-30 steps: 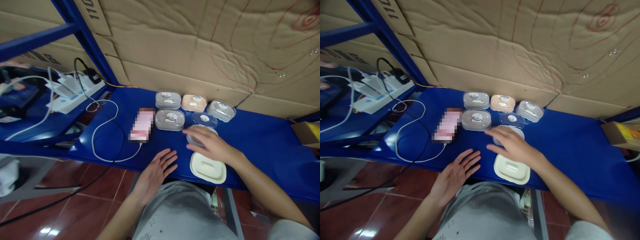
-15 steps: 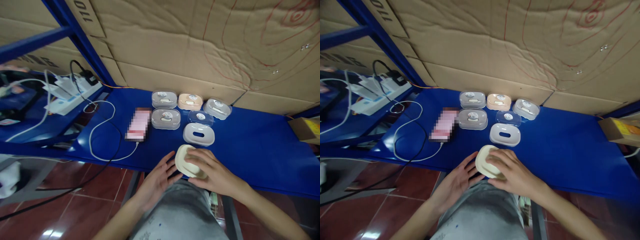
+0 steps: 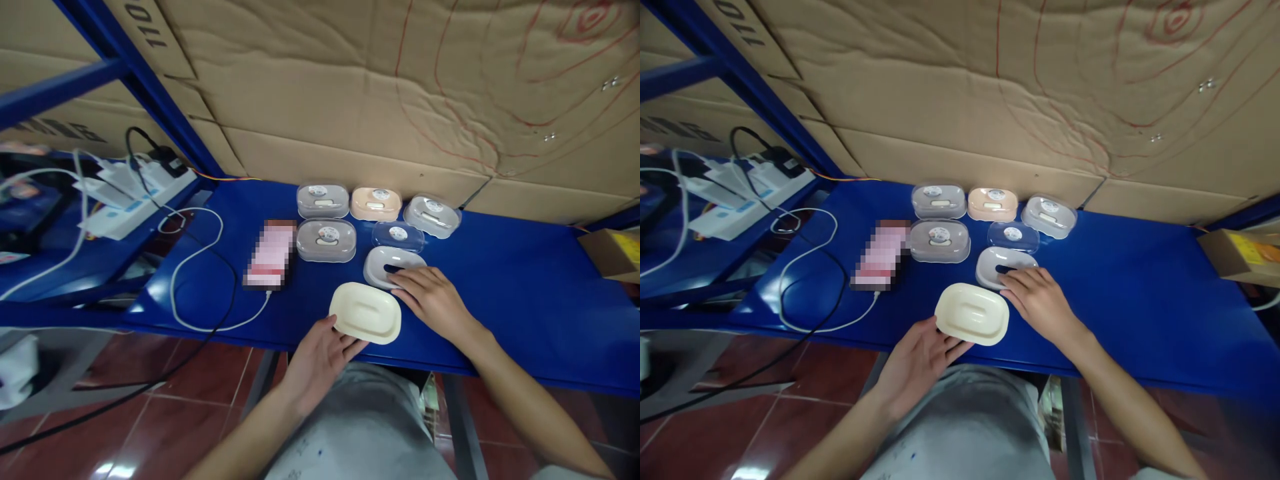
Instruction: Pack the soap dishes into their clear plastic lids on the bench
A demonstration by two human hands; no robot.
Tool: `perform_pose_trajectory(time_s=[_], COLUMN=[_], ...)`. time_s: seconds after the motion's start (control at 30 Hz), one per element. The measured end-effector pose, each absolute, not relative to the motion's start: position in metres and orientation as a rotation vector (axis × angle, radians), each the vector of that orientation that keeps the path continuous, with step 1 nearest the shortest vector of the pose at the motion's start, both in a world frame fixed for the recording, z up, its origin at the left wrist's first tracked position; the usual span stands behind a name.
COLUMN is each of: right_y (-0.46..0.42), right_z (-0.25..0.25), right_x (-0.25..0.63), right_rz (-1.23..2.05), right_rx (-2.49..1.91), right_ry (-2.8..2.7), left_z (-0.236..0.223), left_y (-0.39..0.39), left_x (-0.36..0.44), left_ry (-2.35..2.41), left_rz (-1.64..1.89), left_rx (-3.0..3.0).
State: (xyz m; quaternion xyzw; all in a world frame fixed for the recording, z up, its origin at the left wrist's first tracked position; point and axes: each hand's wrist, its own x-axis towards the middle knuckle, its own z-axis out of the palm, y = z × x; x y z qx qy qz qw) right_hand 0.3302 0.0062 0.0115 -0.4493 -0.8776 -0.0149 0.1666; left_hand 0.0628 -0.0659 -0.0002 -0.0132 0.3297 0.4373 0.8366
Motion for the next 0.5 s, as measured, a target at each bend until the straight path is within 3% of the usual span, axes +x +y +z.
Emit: perform_pose_trajectory(time_s=[0.3,0.5], right_y=[-0.042,-0.056], right_z=[0.029,0.015], right_x=[0.286,0.271], right_rz=[0.097,-0.051], right_rx=[-1.032,-0.941], right_ry=[-2.412,-2.593], left_z=[-0.001,-0.009], left_y=[-0.058,-0.056], left_x=[0.073,0.078], left_ry=[0.630,0.631], left_rz=[0.965,1.002], left_rx=[0.030,0.074])
